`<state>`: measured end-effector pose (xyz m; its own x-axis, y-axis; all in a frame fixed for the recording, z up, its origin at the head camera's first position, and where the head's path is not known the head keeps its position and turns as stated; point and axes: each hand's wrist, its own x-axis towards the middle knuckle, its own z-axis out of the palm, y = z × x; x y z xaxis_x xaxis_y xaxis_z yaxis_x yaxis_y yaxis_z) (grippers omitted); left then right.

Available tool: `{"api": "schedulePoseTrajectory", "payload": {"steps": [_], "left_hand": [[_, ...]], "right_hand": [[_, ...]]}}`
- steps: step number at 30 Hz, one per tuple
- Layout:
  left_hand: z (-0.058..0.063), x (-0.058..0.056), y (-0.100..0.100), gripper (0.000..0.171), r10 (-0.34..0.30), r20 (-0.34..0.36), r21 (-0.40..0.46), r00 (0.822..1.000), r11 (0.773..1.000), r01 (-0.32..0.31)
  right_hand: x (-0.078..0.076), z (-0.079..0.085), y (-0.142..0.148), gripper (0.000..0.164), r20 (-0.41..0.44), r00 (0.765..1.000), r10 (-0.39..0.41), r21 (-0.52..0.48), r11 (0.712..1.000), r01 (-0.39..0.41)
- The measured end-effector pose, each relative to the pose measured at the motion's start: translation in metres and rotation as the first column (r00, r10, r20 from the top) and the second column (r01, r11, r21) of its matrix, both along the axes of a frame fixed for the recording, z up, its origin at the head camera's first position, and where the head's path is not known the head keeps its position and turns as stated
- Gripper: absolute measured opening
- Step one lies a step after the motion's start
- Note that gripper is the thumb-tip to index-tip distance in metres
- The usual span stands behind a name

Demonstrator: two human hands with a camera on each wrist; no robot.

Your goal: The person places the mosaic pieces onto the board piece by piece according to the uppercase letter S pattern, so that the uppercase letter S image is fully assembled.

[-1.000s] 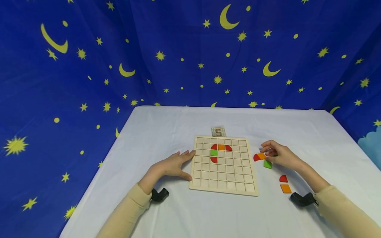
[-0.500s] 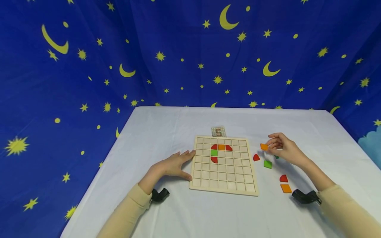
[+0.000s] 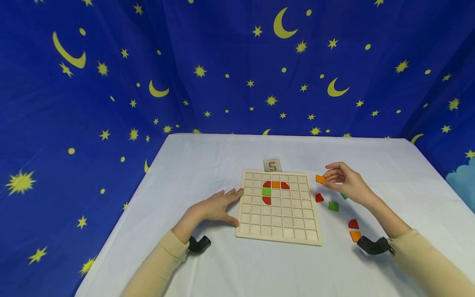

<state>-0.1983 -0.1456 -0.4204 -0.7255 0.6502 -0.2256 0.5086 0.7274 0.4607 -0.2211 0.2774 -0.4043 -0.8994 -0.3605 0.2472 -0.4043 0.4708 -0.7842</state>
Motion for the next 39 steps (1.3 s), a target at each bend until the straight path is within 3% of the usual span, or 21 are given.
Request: {"api": "schedulePoseTrajectory", "payload": {"steps": [6, 20, 33, 39], "left_hand": [[0.0, 0.001, 0.0, 0.106, -0.006, -0.008, -0.01, 1.0, 1.0, 0.006], [-0.002, 0.0, -0.001, 0.106, -0.008, -0.013, -0.014, 1.0, 1.0, 0.008], [-0.004, -0.003, -0.002, 0.105, -0.036, -0.018, 0.001, 0.999, 0.999, 0.036], [-0.003, -0.002, -0.003, 0.105, -0.034, -0.017, 0.0, 0.999, 0.999, 0.034]], "right_hand": [[0.001, 0.0, -0.021, 0.048, -0.008, 0.998, 0.066, -0.06, 0.996, -0.067], [0.003, 0.005, -0.062, 0.048, -0.011, 0.991, 0.133, -0.111, 0.985, -0.133], [0.0, -0.012, -0.089, 0.049, 0.008, 0.977, 0.214, -0.159, 0.965, -0.21], [0.001, -0.021, -0.098, 0.046, 0.039, 0.975, 0.22, -0.119, 0.969, -0.214]]}}
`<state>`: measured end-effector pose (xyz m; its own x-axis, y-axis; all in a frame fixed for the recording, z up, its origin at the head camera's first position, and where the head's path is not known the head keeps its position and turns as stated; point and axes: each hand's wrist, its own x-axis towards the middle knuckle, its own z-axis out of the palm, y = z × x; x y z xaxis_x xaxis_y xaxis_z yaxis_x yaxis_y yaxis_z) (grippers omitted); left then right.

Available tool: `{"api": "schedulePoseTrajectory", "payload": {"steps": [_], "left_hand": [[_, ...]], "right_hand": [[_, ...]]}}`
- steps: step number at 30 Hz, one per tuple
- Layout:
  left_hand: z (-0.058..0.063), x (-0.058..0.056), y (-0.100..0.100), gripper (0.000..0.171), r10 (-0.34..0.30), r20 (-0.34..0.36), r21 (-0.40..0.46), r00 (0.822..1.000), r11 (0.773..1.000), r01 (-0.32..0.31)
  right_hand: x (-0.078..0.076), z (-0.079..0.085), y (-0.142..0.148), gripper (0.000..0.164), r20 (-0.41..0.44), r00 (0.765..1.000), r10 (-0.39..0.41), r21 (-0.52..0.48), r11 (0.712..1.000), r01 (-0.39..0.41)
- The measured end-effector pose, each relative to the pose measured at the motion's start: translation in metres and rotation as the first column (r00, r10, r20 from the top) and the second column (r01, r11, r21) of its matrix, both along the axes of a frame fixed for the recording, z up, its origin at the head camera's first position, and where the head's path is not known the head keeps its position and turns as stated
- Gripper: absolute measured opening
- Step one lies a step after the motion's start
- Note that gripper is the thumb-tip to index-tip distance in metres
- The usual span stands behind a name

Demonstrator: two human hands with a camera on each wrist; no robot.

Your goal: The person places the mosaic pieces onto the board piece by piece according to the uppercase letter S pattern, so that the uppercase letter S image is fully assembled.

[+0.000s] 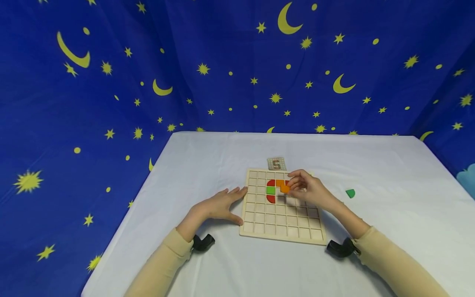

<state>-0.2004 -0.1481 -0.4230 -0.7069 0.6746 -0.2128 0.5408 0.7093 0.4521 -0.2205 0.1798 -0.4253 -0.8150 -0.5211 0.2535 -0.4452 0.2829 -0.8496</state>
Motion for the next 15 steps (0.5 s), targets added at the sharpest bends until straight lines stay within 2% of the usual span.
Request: {"api": "schedulePoseTrajectory", "payload": {"steps": [10, 15], "left_hand": [[0.003, 0.0, 0.002, 0.105, 0.018, 0.015, -0.005, 1.0, 1.0, -0.018], [0.002, 0.001, 0.002, 0.105, 0.019, 0.013, -0.006, 1.0, 1.0, -0.019]], "right_hand": [[0.0, -0.016, -0.007, 0.045, 0.003, 0.999, 0.045, 0.08, 0.996, -0.045], [0.009, -0.004, -0.016, 0.044, -0.009, 0.999, 0.048, 0.152, 0.987, -0.046]]}}
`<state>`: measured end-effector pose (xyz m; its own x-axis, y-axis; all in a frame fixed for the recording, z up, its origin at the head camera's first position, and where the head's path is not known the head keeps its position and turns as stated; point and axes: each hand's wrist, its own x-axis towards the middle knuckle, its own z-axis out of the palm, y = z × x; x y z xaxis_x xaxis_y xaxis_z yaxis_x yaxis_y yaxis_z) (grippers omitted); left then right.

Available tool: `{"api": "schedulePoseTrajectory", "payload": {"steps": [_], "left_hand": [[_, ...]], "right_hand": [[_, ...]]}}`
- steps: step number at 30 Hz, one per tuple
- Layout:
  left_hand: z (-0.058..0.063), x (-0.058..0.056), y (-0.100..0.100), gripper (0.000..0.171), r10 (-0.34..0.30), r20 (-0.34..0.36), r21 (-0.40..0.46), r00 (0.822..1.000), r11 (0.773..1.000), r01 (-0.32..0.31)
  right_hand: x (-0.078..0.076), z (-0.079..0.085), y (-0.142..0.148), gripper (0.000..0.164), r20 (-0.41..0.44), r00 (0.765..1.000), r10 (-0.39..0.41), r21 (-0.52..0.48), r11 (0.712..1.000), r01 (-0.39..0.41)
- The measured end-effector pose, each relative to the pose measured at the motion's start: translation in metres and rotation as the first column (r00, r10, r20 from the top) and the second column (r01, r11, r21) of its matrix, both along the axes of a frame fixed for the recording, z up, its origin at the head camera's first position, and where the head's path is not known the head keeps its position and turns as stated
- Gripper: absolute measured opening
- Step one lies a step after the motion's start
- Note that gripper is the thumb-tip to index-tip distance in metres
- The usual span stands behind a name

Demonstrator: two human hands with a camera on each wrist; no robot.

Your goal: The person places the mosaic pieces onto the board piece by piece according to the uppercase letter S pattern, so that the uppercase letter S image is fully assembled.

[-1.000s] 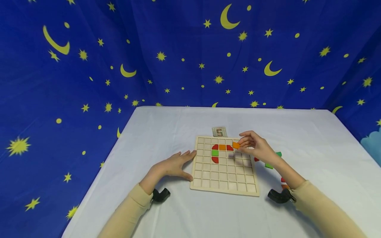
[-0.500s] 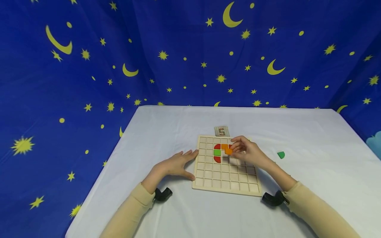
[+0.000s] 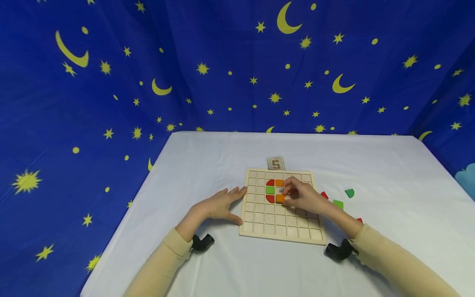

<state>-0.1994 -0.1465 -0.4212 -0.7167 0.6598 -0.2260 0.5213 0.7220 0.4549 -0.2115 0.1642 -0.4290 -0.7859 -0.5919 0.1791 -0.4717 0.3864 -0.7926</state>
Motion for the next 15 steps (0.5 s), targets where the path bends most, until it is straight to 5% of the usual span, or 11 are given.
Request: {"api": "schedulePoseTrajectory", "payload": {"steps": [5, 15], "left_hand": [[-0.001, 0.0, 0.0, 0.105, -0.005, -0.003, 0.003, 1.0, 1.0, 0.005], [-0.001, 0.0, -0.001, 0.104, -0.018, -0.01, 0.025, 1.0, 1.0, 0.018]], "right_hand": [[0.008, 0.013, -0.005, 0.044, -0.028, 1.0, 0.006, 0.033, 0.999, -0.005], [-0.009, -0.017, 0.003, 0.047, -0.084, 0.996, 0.006, 0.029, 1.0, -0.004]]}}
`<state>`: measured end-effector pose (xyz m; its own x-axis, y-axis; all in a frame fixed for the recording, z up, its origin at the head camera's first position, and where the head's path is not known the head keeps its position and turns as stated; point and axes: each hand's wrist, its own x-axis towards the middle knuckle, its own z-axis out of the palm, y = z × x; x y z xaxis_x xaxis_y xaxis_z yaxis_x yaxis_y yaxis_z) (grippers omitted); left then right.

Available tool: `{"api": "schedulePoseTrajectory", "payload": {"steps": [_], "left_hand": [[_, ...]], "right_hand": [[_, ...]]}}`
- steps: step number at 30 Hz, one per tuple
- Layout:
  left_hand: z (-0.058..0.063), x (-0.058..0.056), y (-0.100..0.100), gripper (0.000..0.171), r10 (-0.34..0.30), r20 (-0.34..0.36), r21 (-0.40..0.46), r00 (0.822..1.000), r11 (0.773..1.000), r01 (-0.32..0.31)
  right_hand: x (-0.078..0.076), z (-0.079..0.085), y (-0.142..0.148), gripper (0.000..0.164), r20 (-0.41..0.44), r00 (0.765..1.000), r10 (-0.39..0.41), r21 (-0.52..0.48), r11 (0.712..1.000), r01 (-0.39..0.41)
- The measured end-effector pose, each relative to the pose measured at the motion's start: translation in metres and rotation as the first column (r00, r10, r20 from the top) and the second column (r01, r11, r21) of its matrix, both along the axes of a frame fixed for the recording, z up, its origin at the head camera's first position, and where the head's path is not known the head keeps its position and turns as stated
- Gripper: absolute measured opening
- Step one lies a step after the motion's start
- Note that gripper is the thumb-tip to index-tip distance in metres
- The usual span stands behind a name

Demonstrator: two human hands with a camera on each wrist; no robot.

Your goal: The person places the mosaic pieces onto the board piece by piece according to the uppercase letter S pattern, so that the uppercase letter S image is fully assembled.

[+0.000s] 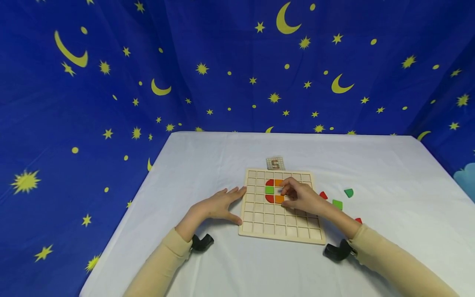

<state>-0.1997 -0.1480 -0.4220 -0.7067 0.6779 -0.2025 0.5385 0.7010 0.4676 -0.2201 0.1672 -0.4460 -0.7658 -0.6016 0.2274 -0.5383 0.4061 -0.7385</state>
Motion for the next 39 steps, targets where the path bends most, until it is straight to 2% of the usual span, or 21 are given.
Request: {"api": "schedulePoseTrajectory", "payload": {"steps": [5, 8, 10, 13, 17, 20, 28, 34, 39], "left_hand": [[-0.001, 0.0, -0.001, 0.103, 0.001, -0.003, -0.005, 1.0, 1.0, -0.001], [-0.002, 0.0, 0.0, 0.104, 0.002, 0.002, -0.006, 1.0, 1.0, -0.002], [-0.001, 0.0, 0.0, 0.104, 0.004, 0.004, -0.01, 1.0, 1.0, -0.004], [0.0, 0.0, -0.001, 0.104, 0.002, 0.001, -0.014, 1.0, 1.0, -0.002], [0.0, -0.001, 0.0, 0.104, 0.004, 0.001, -0.016, 1.0, 1.0, -0.004], [0.001, -0.001, 0.0, 0.104, 0.008, 0.003, -0.016, 1.0, 1.0, -0.008], [0.0, -0.002, 0.001, 0.105, 0.003, -0.004, -0.019, 1.0, 1.0, -0.004], [-0.001, -0.002, 0.0, 0.106, 0.015, 0.007, -0.027, 1.0, 1.0, -0.015], [-0.002, -0.001, 0.001, 0.106, 0.013, 0.012, -0.021, 1.0, 1.0, -0.012]], "right_hand": [[-0.001, -0.002, 0.0, 0.047, -0.02, 1.0, 0.013, -0.009, 1.0, -0.013], [-0.001, 0.002, -0.001, 0.046, -0.001, 1.0, 0.01, -0.035, 0.999, -0.01], [0.001, 0.012, -0.003, 0.046, 0.021, 1.0, 0.001, -0.072, 0.997, 0.001], [0.006, 0.041, -0.007, 0.045, 0.048, 0.999, -0.009, -0.148, 0.989, 0.016], [0.001, 0.058, -0.005, 0.045, 0.062, 0.998, -0.015, -0.241, 0.97, 0.029], [-0.007, 0.05, 0.003, 0.044, 0.073, 0.997, -0.026, -0.28, 0.959, 0.045], [-0.003, 0.046, 0.033, 0.041, 0.109, 0.988, -0.106, -0.304, 0.943, 0.135], [0.005, 0.048, 0.066, 0.04, 0.14, 0.971, -0.191, -0.339, 0.913, 0.228], [0.012, 0.045, 0.097, 0.042, 0.149, 0.943, -0.298, -0.319, 0.888, 0.331]]}}
